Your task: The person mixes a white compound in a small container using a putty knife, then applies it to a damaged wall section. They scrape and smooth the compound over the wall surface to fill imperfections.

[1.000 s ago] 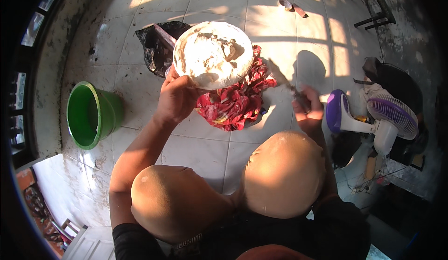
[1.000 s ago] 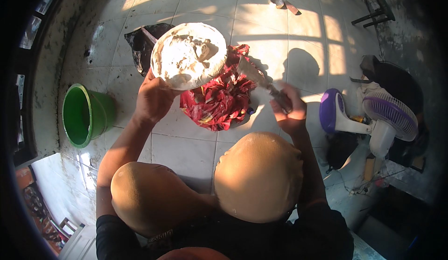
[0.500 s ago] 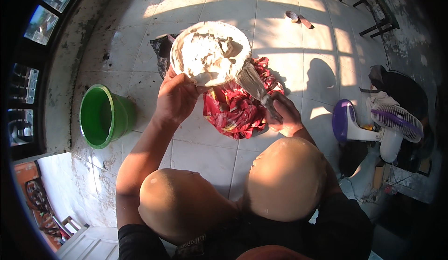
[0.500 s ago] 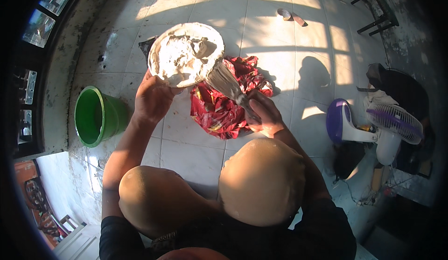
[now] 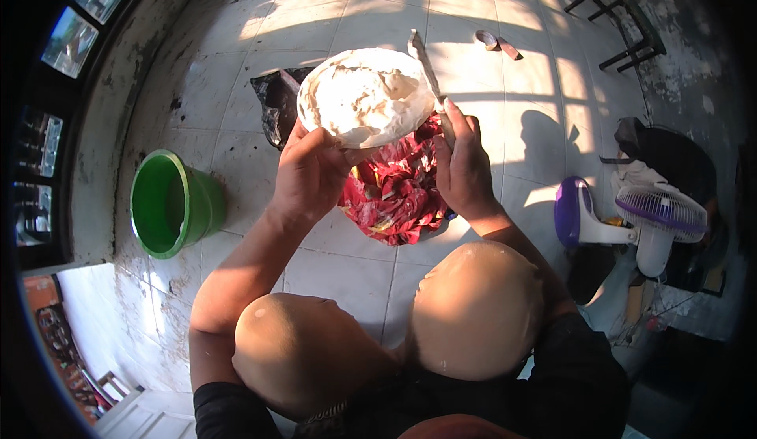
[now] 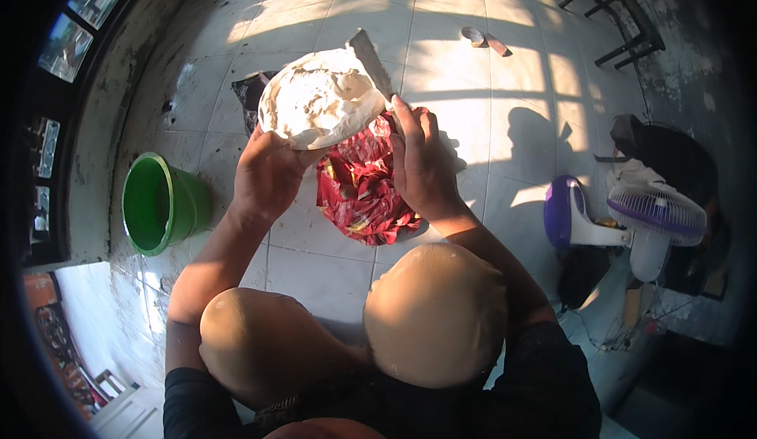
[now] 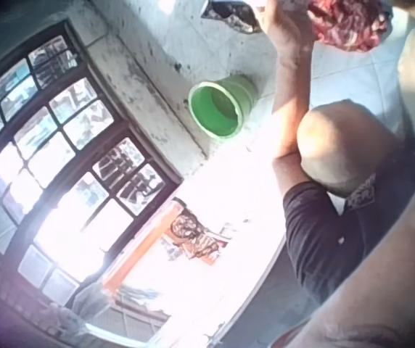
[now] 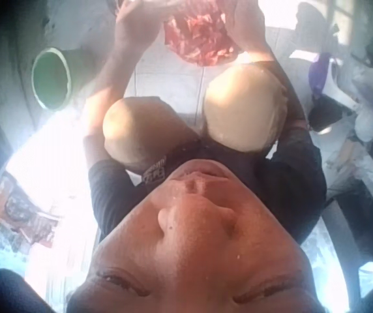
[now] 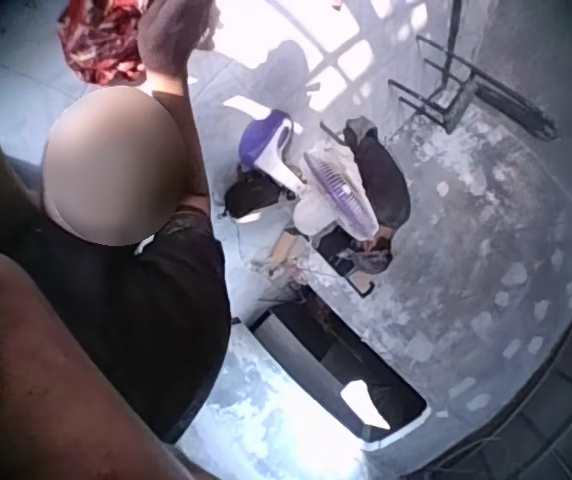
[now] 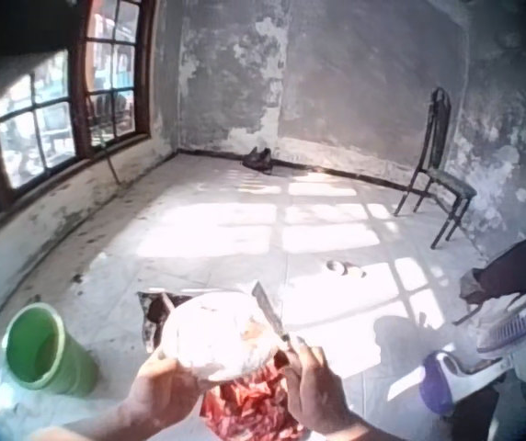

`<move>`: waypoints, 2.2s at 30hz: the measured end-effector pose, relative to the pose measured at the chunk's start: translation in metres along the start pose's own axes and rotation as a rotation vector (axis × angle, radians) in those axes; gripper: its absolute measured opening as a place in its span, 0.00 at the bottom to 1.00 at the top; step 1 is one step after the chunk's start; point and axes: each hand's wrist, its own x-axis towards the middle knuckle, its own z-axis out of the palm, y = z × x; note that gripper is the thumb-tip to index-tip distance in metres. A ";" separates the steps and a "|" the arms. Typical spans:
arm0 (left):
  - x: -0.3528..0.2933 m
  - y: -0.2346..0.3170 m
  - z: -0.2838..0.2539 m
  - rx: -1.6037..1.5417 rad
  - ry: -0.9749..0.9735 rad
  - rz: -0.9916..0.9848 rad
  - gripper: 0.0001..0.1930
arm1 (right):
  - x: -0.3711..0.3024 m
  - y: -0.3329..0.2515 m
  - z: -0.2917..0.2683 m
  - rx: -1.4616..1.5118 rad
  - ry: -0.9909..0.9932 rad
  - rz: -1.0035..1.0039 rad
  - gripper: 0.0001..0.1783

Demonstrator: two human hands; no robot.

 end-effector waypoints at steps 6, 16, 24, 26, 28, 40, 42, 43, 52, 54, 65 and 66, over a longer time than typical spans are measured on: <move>-0.002 0.010 -0.001 -0.172 0.025 0.084 0.29 | 0.005 0.006 0.009 -0.114 -0.047 -0.159 0.46; -0.008 0.000 -0.016 -0.124 -0.007 0.059 0.34 | -0.016 0.017 0.005 -0.108 -0.126 -0.157 0.47; 0.001 0.034 -0.020 -0.082 0.050 0.273 0.32 | -0.075 0.035 -0.018 -0.198 -0.274 -0.066 0.37; 0.002 0.044 -0.013 0.024 0.047 0.275 0.31 | -0.066 0.026 -0.024 -0.099 -0.172 -0.020 0.33; 0.006 0.049 -0.007 0.066 0.004 0.270 0.30 | -0.051 0.015 -0.030 -0.151 -0.099 -0.090 0.34; 0.014 0.042 0.029 -0.006 0.086 0.345 0.33 | -0.035 -0.003 0.014 -0.120 -0.291 -0.161 0.47; 0.015 0.053 0.033 0.008 0.108 0.390 0.33 | -0.057 0.005 0.005 -0.119 -0.346 -0.006 0.42; 0.016 0.056 0.032 0.015 0.126 0.416 0.33 | -0.064 0.009 -0.002 -0.117 -0.401 0.102 0.40; 0.014 0.034 0.012 0.014 0.018 0.331 0.34 | 0.037 -0.034 -0.014 1.385 -0.252 0.609 0.25; 0.010 0.031 0.032 -0.071 0.059 0.250 0.33 | 0.040 -0.030 0.006 1.494 -0.323 0.674 0.22; 0.000 0.031 -0.019 0.007 0.144 0.306 0.32 | -0.067 0.024 0.000 1.180 -0.518 0.780 0.19; -0.005 0.018 -0.029 0.003 0.115 0.239 0.33 | -0.080 0.036 -0.012 1.155 -0.501 0.774 0.18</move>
